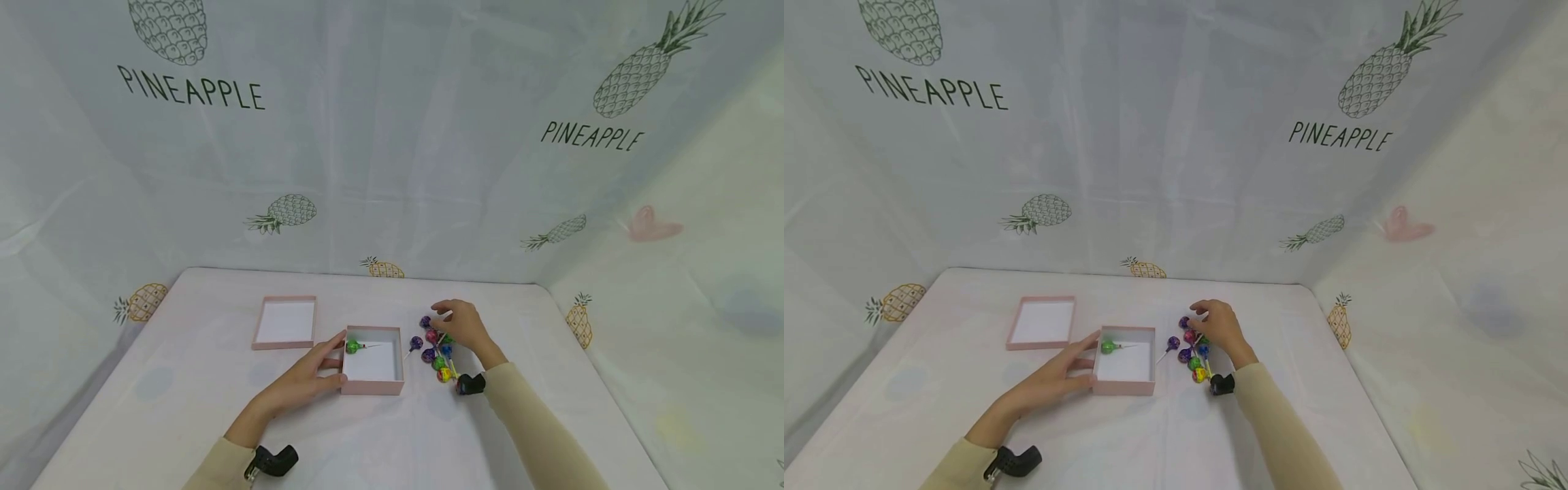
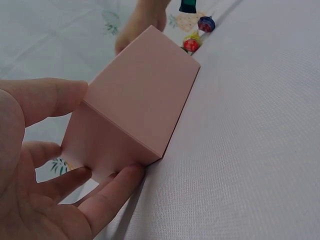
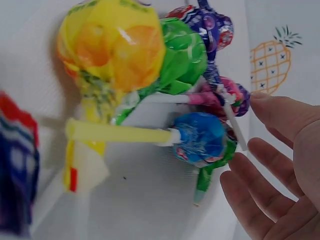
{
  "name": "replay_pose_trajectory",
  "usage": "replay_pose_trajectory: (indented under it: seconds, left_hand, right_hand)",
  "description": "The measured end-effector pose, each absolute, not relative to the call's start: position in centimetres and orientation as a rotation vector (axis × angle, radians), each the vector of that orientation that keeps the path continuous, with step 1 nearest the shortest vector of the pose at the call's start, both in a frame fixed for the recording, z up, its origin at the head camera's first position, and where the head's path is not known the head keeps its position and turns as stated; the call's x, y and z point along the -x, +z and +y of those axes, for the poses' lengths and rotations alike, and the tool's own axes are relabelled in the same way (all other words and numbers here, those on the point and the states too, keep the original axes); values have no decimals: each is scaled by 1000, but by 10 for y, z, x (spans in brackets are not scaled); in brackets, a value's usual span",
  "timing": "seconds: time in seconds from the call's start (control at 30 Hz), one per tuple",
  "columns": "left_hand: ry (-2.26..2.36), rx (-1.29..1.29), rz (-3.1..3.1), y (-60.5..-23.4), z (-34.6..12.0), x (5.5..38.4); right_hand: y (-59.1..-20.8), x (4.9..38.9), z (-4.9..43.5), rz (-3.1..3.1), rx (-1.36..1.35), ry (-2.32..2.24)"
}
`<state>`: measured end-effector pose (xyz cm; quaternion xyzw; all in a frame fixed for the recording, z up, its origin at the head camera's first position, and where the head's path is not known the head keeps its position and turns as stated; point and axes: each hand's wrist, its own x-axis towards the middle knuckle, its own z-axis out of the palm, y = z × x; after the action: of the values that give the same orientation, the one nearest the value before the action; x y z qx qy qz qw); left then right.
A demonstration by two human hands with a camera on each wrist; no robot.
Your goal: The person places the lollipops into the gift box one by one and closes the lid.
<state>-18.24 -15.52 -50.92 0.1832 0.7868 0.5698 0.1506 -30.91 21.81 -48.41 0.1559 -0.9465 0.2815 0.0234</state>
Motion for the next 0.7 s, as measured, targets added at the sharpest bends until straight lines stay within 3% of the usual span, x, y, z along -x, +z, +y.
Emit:
replay_pose_trajectory:
  seconds: [0.7]
  left_hand:
    - [1629, -507, 2266, -510, -154, 182]
  right_hand:
    - [-493, 316, 209, -3051, -378, 887]
